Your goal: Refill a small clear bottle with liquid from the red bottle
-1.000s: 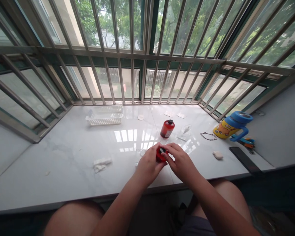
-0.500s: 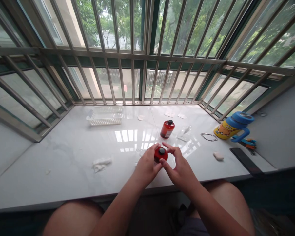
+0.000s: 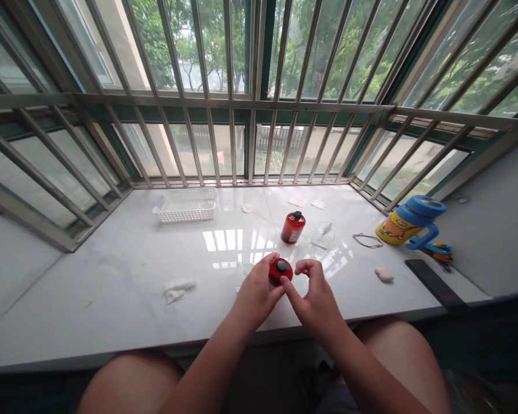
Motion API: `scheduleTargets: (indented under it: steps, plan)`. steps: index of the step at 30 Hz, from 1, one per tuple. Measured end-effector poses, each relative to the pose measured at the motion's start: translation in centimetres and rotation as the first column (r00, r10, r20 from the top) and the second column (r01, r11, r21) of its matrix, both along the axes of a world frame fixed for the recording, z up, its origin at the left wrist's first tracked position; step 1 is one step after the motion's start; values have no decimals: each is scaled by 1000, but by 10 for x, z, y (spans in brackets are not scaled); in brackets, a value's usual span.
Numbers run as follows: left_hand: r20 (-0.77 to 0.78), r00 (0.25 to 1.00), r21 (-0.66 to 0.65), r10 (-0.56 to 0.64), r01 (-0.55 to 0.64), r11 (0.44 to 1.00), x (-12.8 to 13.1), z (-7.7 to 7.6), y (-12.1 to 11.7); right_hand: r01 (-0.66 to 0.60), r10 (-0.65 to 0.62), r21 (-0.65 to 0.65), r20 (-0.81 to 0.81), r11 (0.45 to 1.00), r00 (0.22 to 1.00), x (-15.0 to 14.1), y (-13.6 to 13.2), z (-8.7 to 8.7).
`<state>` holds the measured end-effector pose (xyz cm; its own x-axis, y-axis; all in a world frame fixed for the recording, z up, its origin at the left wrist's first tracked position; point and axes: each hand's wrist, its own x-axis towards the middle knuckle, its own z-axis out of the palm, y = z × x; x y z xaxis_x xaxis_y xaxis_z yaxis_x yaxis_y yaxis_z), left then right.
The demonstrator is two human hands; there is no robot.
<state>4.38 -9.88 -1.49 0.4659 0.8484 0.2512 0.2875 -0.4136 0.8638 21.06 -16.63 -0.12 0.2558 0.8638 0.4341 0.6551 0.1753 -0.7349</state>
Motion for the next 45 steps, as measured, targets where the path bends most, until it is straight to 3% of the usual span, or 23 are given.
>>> scheduleTargets:
  steps: [6, 10, 13, 15, 18, 21, 26, 29, 31, 34, 36, 38, 41, 43, 45]
  plan:
    - [-56, 998, 81, -31, 35, 996, -3, -4, -3, -123, 125, -38, 67, 992, 990, -3, 10, -7]
    - [-212, 973, 108, -94, 119, 987, -47, 19, 4, -68, 68, -8, 164, 998, 984, 9, 15, -10]
    - [-376, 914, 123, 155, -116, 986, -105, 38, 20, 8, -8, 0, 191, 1000, 982, 30, 17, -9]
    - [-486, 815, 159, 317, -274, 949, -143, 43, 32, 73, -68, -20, 190, 997, 979, 47, 18, -5]
    - [-689, 641, 126, 339, -354, 927, -186, 36, 47, 171, -156, -48, 225, 984, 962, 71, 19, 4]
    - [-756, 594, 39, 277, -381, 924, -204, 21, 55, 237, -202, -72, 320, 969, 926, 91, 17, 12]
    - [-753, 610, 2, 248, -375, 927, -204, 6, 63, 274, -209, -67, 481, 959, 851, 110, 14, 11]
    - [-721, 641, 21, 264, -361, 932, -200, 6, 66, 264, -209, -21, 552, 964, 808, 111, 13, 9]
    - [-682, 678, 41, 273, -337, 940, -196, 11, 65, 228, -232, 82, 584, 970, 778, 106, 12, 13]
    - [-492, 808, 106, 324, -313, 944, -180, 23, 59, 131, -274, 281, 560, 951, 782, 87, 7, 22]
    - [-272, 894, 162, 357, -323, 932, -164, 31, 53, 37, -215, 336, 510, 941, 833, 67, 2, 28]
    - [-77, 932, 219, 354, -330, 918, -143, 37, 46, -59, -80, 296, 437, 953, 896, 42, -2, 31]
    - [78, 959, 323, 271, -281, 904, -109, 41, 33, -153, 135, 78, 206, 985, 969, 4, -3, 31]
    - [114, 974, 383, 197, -226, 896, -91, 41, 25, -230, 231, -61, 14, 971, 973, -18, 0, 29]
    - [133, 984, 418, 121, -166, 893, -77, 41, 17, -284, 268, -106, -146, 953, 952, -33, 6, 29]
